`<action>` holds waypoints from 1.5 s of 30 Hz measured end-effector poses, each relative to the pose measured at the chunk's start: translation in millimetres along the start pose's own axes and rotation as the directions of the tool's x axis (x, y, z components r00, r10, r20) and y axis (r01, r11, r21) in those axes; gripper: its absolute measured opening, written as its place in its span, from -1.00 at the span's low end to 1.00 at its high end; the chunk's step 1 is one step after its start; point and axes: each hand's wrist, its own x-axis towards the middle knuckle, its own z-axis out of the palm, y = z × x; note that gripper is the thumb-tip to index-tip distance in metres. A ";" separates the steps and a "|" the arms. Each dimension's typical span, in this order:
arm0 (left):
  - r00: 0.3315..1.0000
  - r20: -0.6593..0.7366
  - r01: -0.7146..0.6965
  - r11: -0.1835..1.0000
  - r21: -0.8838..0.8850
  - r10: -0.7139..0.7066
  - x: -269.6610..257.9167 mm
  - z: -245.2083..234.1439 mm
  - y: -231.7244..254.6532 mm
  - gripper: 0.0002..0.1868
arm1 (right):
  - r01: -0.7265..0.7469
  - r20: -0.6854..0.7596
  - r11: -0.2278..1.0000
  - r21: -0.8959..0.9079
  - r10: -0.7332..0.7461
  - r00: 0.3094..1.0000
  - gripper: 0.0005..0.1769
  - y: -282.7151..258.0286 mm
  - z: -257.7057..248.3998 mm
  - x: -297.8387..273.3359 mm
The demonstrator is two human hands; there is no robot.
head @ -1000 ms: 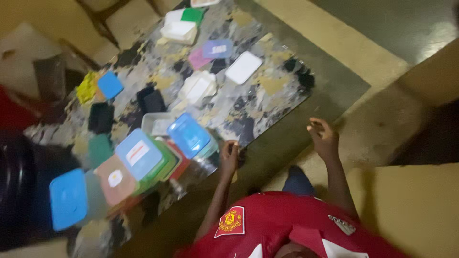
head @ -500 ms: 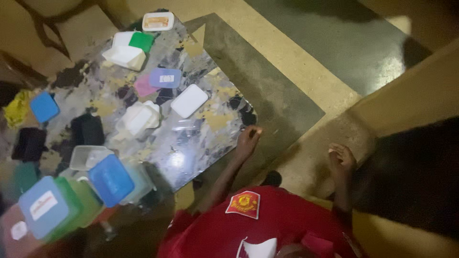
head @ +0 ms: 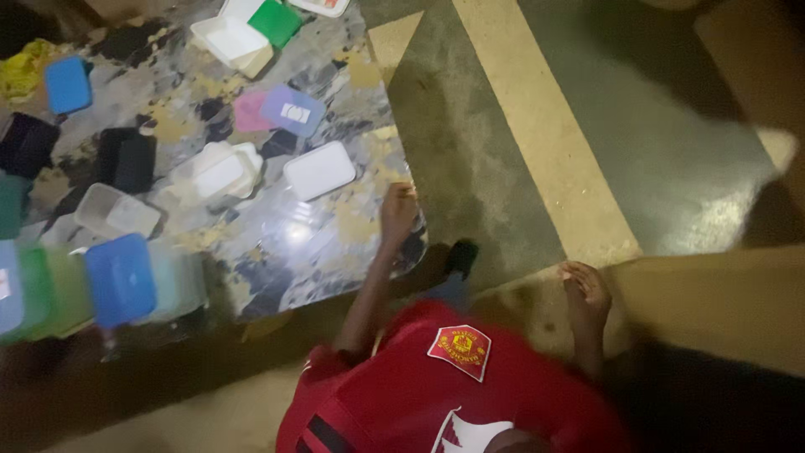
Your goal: The person fits lids onto plastic containers by hand and stacks the closed containers on the table.
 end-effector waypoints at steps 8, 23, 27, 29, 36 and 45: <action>0.926 -0.298 0.255 0.966 0.039 -0.233 138.6 41.8 -16.9 -0.78 | 0.057 0.160 0.992 -0.108 -0.039 0.986 -0.64 -24.4 4.3 211.0; 0.978 -0.087 0.192 0.981 0.010 -0.191 312.5 238.5 21.6 -0.74 | 0.118 0.411 0.989 0.089 -0.144 0.900 -0.63 -4.6 71.5 554.4; 0.949 -0.249 0.206 0.978 0.034 -0.192 365.2 258.6 -37.0 -0.74 | 0.263 0.449 0.958 -0.112 -0.187 0.874 -0.62 1.9 97.9 671.1; 0.918 -0.350 0.211 0.977 0.038 -0.185 392.4 263.3 -67.8 -0.74 | 0.335 0.493 0.932 -0.140 -0.228 0.840 -0.62 -13.1 106.8 724.8; 0.788 -0.612 0.136 0.988 0.079 -0.060 506.6 274.5 -133.5 -0.73 | 0.167 0.621 0.980 0.109 -0.199 0.758 -0.63 -86.6 194.1 883.4; 0.524 -0.814 0.419 0.908 -0.009 -0.250 581.7 232.5 -124.5 -0.74 | 0.159 0.842 0.978 0.137 -0.199 0.501 -0.64 -133.9 386.4 987.3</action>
